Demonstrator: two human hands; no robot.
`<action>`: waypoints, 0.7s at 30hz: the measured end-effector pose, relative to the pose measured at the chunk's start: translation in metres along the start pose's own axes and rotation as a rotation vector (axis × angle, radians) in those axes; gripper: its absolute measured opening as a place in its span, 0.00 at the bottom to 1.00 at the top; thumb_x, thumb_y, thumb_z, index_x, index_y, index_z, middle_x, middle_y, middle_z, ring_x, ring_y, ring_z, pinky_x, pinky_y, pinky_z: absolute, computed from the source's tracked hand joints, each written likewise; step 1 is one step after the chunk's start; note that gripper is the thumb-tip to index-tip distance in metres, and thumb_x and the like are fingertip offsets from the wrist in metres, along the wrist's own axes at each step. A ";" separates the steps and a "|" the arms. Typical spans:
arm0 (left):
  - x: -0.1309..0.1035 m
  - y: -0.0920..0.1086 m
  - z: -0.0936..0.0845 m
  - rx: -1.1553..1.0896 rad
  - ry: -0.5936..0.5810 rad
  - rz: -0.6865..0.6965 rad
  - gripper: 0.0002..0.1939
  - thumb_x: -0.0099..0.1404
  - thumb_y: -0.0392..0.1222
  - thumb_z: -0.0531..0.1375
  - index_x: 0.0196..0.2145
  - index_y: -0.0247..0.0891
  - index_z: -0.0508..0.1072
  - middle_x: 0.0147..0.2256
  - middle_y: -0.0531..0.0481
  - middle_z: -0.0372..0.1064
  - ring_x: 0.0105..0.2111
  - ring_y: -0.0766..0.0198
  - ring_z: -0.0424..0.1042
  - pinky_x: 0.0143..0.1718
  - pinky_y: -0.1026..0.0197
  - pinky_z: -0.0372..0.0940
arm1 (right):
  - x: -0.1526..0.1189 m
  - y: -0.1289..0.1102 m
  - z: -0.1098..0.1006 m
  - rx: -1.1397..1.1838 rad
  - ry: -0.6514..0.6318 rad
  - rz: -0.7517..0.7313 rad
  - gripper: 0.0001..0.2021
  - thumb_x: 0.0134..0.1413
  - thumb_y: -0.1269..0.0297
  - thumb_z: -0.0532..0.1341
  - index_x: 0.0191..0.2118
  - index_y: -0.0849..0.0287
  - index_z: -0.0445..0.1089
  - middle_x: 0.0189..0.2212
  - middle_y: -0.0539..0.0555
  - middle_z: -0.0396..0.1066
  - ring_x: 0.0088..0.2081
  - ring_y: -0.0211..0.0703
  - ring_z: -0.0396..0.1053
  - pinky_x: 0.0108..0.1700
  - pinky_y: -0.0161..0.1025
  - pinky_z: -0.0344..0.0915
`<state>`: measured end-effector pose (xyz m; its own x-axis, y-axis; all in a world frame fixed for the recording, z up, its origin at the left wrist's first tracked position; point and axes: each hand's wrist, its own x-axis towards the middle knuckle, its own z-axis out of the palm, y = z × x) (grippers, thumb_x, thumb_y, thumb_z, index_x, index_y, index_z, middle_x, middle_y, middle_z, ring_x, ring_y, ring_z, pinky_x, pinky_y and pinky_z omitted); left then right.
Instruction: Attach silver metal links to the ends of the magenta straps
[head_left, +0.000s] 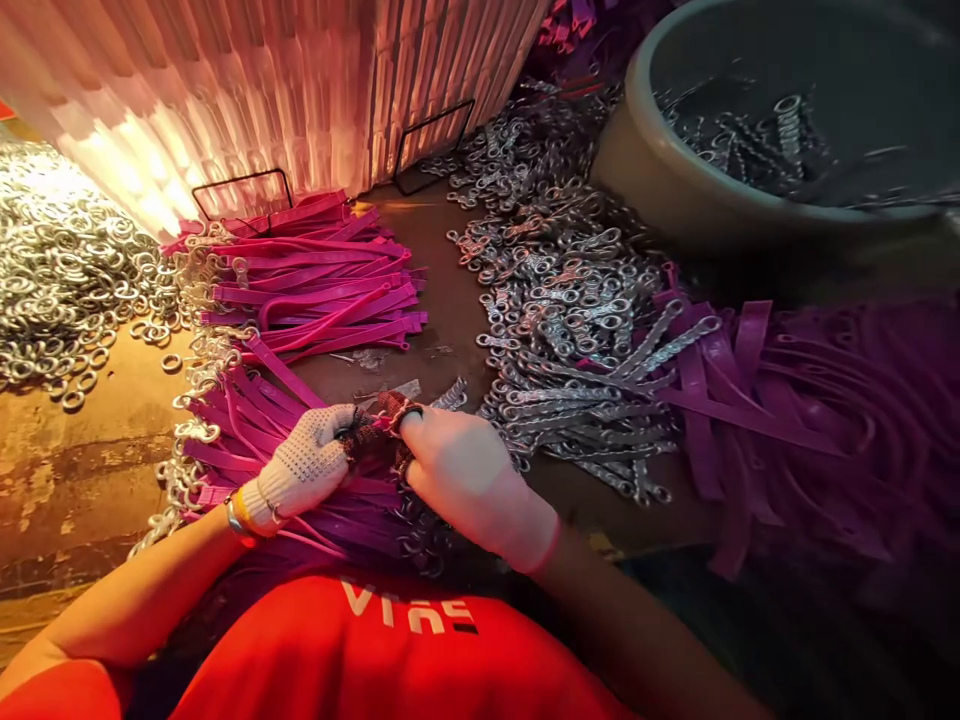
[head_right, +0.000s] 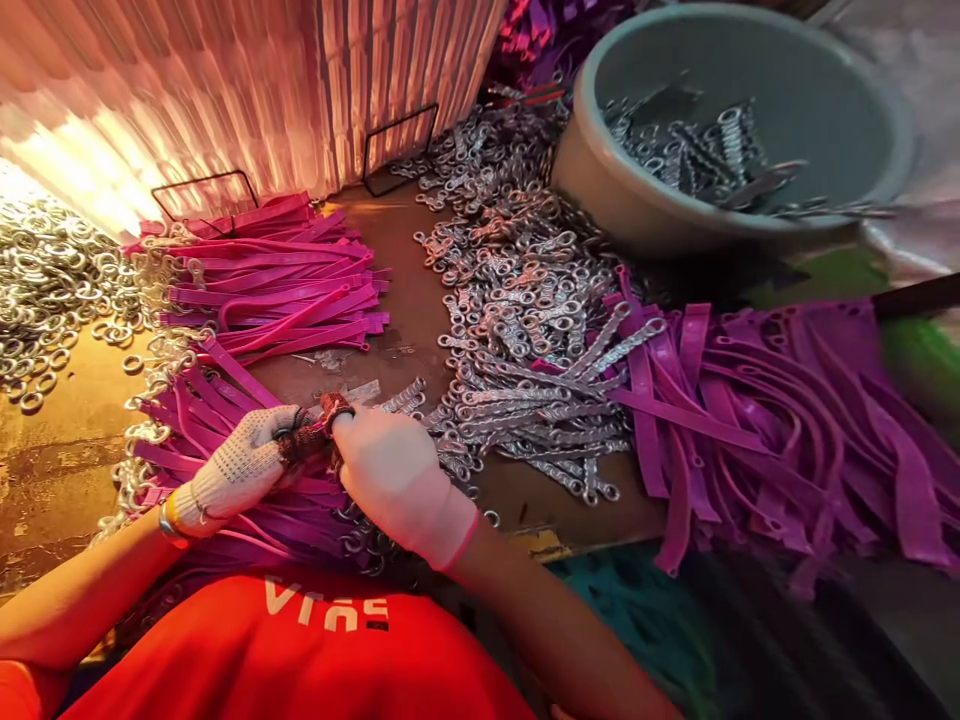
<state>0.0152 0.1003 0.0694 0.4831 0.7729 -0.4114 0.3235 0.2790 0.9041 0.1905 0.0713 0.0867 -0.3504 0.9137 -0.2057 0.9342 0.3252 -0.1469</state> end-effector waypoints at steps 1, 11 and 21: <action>-0.001 -0.001 0.001 -0.011 -0.006 -0.002 0.14 0.67 0.47 0.56 0.28 0.35 0.67 0.19 0.57 0.61 0.19 0.73 0.55 0.21 0.69 0.51 | 0.000 0.001 0.003 0.000 0.004 -0.020 0.12 0.51 0.77 0.54 0.39 0.61 0.72 0.31 0.58 0.74 0.34 0.47 0.71 0.33 0.39 0.56; 0.004 -0.006 0.002 0.009 -0.022 -0.046 0.09 0.63 0.39 0.56 0.26 0.35 0.68 0.17 0.57 0.60 0.17 0.74 0.55 0.18 0.71 0.49 | -0.004 -0.004 0.020 -0.107 0.046 -0.205 0.13 0.61 0.73 0.51 0.32 0.63 0.72 0.26 0.61 0.73 0.28 0.45 0.70 0.27 0.40 0.48; 0.006 0.000 -0.010 -0.527 0.146 -0.179 0.17 0.64 0.43 0.61 0.50 0.37 0.71 0.18 0.58 0.61 0.13 0.75 0.52 0.12 0.73 0.47 | -0.026 0.071 0.009 0.140 0.326 0.137 0.11 0.57 0.62 0.61 0.40 0.62 0.76 0.43 0.62 0.74 0.44 0.50 0.69 0.45 0.43 0.63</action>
<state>0.0099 0.1106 0.0680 0.3289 0.7475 -0.5772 -0.0773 0.6304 0.7724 0.2658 0.0683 0.0726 -0.1621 0.9833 0.0823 0.9447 0.1788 -0.2750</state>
